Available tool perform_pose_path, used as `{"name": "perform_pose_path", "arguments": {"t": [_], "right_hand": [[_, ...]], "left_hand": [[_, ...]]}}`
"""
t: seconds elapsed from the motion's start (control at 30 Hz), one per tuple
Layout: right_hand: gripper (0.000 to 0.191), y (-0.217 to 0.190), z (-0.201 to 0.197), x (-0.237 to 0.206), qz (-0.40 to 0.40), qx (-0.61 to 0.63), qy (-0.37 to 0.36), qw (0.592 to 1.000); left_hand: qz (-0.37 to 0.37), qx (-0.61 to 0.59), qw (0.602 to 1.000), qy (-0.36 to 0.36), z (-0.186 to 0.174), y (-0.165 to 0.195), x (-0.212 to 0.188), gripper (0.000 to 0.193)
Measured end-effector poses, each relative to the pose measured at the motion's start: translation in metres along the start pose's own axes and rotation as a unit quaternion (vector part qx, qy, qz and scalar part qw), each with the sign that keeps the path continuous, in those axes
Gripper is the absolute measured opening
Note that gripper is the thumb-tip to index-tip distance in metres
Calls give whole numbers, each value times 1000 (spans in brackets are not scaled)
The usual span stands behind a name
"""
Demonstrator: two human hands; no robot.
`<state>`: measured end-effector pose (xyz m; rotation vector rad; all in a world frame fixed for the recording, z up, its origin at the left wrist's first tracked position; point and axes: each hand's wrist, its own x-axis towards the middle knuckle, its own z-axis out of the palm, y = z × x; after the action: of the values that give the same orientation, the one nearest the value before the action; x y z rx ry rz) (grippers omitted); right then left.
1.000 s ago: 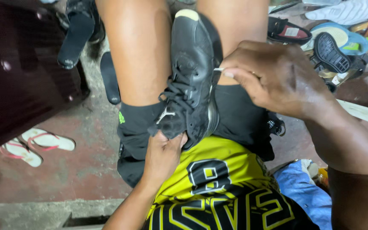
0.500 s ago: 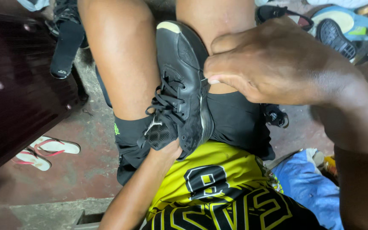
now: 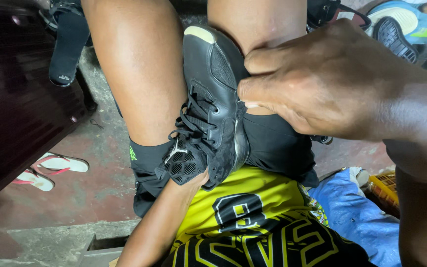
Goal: The person sits with a black sneaker on their lap and uses a stitching awl and thread to sew along the shoe's side seam. They repeatedly push the awl through the material, pull the thread through, and tighten the stitches while holding the shoe steady.
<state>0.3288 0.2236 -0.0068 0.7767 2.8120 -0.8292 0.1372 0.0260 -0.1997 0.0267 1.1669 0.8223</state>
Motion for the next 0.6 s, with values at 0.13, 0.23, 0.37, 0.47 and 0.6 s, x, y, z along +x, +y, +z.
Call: {"name": "perform_pose_path", "arguments": {"t": [0.13, 0.23, 0.37, 0.47, 0.6], "right_hand": [[9, 2, 3, 0, 29, -19, -64, 997], [12, 4, 3, -1, 13, -47, -74, 996], [13, 2, 0, 1, 13, -48, -72, 996], [14, -5, -1, 5, -17, -65, -44, 997], [13, -29, 2, -6, 6, -47, 51, 998]], "left_hand": [[-7, 12, 1000, -2, -1, 2, 0, 29], [-7, 21, 1000, -3, 0, 3, -1, 28], [-8, 33, 999, -1, -2, 3, -2, 27], [-2, 42, 999, 2, -4, 2, -5, 26], [0, 62, 998, 8, -8, -3, -19, 25]]}}
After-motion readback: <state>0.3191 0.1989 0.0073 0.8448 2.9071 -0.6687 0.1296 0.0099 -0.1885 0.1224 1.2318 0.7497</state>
